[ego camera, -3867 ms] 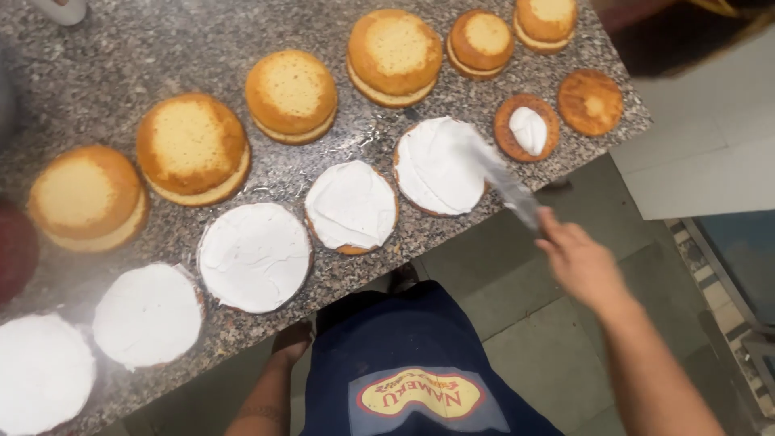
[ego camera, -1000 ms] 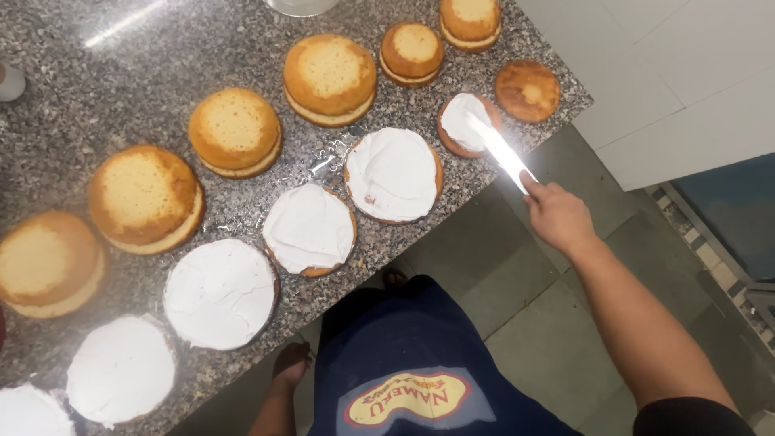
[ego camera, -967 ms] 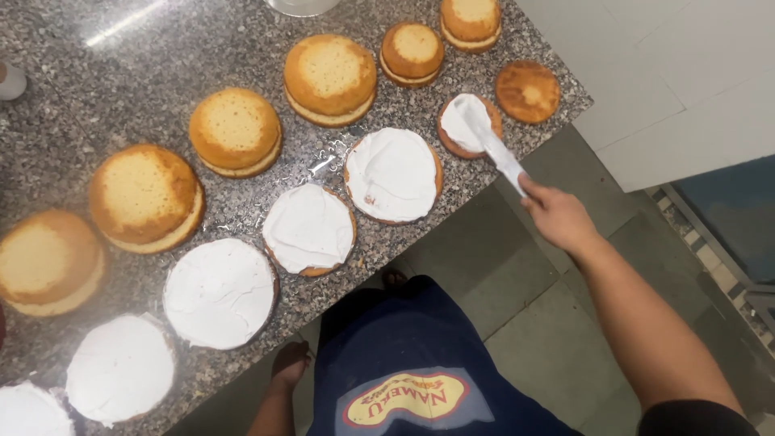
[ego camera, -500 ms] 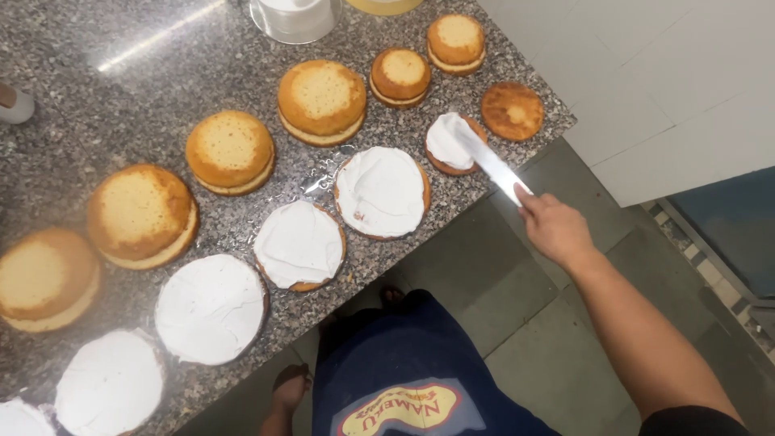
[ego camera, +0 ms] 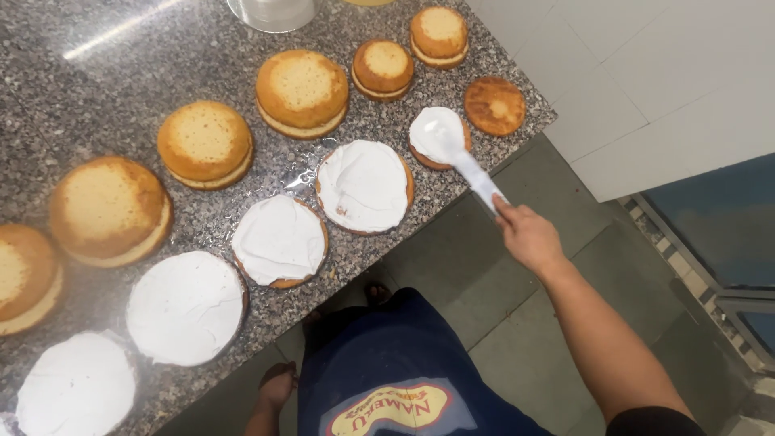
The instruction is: The person spreads white cream filling onto round sponge cake halves arranged on a granite counter, using a spatula to scoop cream from a bowl and smooth it over each cake top one at a time, working along the row of cakes.
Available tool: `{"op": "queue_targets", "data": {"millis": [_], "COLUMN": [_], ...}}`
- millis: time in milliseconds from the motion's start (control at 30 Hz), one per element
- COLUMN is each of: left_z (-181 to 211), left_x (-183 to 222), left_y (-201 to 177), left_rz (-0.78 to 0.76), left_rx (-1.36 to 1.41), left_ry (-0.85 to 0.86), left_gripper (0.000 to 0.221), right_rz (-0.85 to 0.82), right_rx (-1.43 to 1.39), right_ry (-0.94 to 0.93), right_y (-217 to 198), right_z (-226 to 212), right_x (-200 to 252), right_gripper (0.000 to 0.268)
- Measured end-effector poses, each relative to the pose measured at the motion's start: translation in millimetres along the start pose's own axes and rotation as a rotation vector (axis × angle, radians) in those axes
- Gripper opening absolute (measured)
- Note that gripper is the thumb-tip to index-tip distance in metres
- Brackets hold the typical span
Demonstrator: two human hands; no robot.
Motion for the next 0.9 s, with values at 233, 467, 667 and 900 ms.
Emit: {"op": "queue_targets", "data": {"millis": [233, 467, 667, 900], "left_z": [2, -6, -16, -4], "left_x": [7, 2, -3, 12], "left_y": [-2, -4, -3, 3], "left_rz": [0.044, 0.08, 0.095, 0.157], "left_rx": [-0.015, -0.09, -0.214, 0.061], "left_ry": [-0.022, 0.06, 0.169, 0.003], "left_gripper": [0.046, 0.043, 0.034, 0.033], "right_rz": [-0.221, 0.051, 0.334, -0.151], "right_rx": [-0.776, -0.33, 0.133, -0.793], "right_ry": [0.402, 0.078, -0.186, 0.3], "right_y": [1, 26, 16, -10], "right_z": [13, 29, 11, 33], "right_x": [5, -5, -6, -28], "right_gripper": [0.05, 0.053, 0.043, 0.048]}}
Point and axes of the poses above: each hand's wrist, its own x-axis away from the middle knuckle, its own y-axis out of the palm, z = x × y, the point moved 1 cm from there along -x, towards the middle knuckle, and after that the axes turned 3 degrees about -y, right-handed, at the moved point
